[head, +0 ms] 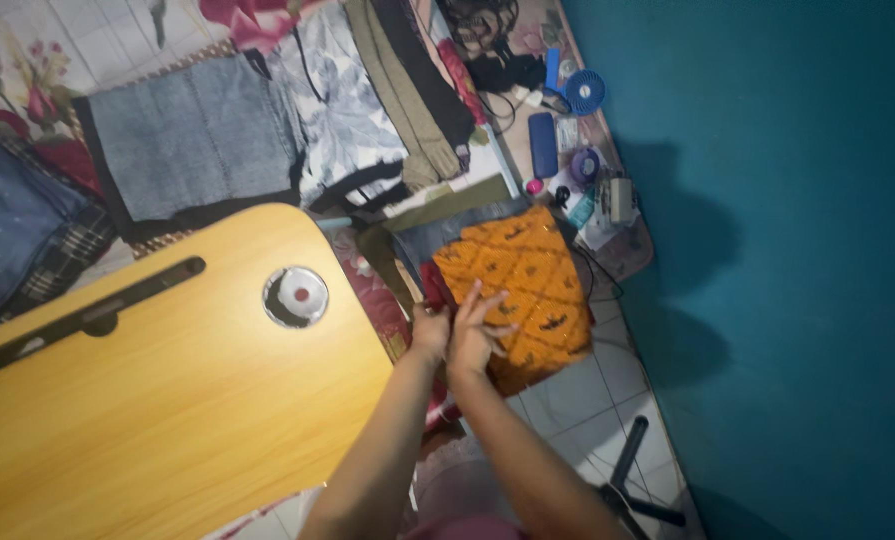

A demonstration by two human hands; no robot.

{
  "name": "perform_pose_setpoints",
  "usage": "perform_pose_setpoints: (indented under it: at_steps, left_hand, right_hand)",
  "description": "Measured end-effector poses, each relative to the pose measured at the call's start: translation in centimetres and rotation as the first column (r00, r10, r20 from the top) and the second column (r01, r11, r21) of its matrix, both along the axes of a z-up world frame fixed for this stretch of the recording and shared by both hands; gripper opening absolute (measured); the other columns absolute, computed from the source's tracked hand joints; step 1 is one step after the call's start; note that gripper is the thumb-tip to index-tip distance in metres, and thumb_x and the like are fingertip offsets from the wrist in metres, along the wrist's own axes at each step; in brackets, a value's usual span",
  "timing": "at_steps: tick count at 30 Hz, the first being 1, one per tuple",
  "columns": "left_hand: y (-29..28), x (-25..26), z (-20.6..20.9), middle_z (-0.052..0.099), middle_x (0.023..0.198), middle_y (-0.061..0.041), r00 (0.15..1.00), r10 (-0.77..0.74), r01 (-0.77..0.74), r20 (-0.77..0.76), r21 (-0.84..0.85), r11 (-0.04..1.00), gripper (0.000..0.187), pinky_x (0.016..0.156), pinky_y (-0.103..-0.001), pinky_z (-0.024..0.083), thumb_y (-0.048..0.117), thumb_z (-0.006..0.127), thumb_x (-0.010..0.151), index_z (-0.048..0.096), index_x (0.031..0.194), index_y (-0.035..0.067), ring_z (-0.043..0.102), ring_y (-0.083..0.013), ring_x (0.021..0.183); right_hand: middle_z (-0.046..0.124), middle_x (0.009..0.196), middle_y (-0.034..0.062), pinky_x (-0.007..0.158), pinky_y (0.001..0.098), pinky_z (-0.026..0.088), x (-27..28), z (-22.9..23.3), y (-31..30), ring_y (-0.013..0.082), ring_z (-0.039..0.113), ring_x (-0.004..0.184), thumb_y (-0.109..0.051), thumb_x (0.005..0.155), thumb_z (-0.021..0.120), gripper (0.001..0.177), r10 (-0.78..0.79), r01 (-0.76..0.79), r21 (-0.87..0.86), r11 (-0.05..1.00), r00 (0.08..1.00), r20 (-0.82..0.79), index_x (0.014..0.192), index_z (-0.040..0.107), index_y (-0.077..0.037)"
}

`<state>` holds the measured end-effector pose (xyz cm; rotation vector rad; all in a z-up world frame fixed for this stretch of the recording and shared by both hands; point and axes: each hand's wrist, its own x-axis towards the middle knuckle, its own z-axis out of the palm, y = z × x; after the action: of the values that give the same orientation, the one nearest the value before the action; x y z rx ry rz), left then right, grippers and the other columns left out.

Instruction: The person folds clothes including pants and a shirt on a small table placed on a bed.

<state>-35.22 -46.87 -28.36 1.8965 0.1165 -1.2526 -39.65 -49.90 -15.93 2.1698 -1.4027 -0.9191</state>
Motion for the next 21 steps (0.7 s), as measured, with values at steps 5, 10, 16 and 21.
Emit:
perform_pose_setpoints:
  at_steps: [5, 10, 16, 21]
  left_hand:
    - [-0.1, -0.1, 4.7, 0.056, 0.138, -0.029, 0.92, -0.133, 0.169, 0.368, -0.066, 0.983, 0.068, 0.11, -0.042, 0.044, 0.009, 0.067, 0.086, 0.037, 0.146, 0.0, 0.056, -0.0422, 0.129]
    - [0.3, 2.4, 16.4, 0.041, 0.143, -0.028, 0.842, -0.462, 0.461, 0.279, 0.074, 0.885, 0.061, 0.113, -0.044, 0.039, 0.012, 0.068, 0.089, 0.044, 0.144, 0.009, 0.045, -0.0452, 0.133]
    - [7.1, 12.1, 28.4, 0.053, 0.135, -0.02, 0.781, 0.023, 0.361, 0.624, -0.482, 0.799, 0.026, 0.111, -0.043, 0.044, 0.001, 0.062, 0.09, 0.063, 0.116, 0.004, 0.053, -0.038, 0.131]
    - [20.7, 26.5, 31.4, 0.062, 0.131, -0.015, 0.457, 0.129, 0.236, 0.88, -0.259, 0.937, 0.02, 0.116, -0.045, 0.042, 0.0, 0.061, 0.093, 0.066, 0.112, 0.004, 0.053, -0.0377, 0.134]
  right_hand:
    - [0.019, 0.156, 0.0425, 0.056, 0.0404, 0.063, 0.8, 3.3, -2.6, 0.0572, 0.065, 0.108, -0.034, 0.093, 0.067, 0.098, -0.159, 0.124, 0.267, 0.956, 0.981, 0.114, 0.164, 0.005, -0.006]
    - [0.008, 0.162, 0.0395, 0.09, 0.0393, 0.058, 0.2, 8.7, -5.2, 0.0408, 0.066, 0.118, -0.031, 0.079, 0.082, 0.119, -0.36, 0.167, 0.71, 0.684, 0.924, 0.13, 0.165, 0.003, -0.01]
    - [0.066, 0.133, 0.02, 0.104, 0.0471, 0.05, 4.8, 13.8, -4.2, 0.0392, 0.064, 0.119, -0.041, 0.089, 0.069, 0.063, -0.429, -0.036, 0.774, 0.633, 0.815, 0.389, 0.144, 0.051, -0.017]
    - [0.068, 0.112, 0.0151, 0.082, 0.0455, 0.056, 17.2, 22.0, 3.3, 0.0351, 0.071, 0.094, -0.028, 0.088, 0.068, 0.039, -0.399, -0.35, 0.576, 0.739, 0.461, 0.793, 0.12, 0.059, -0.008]
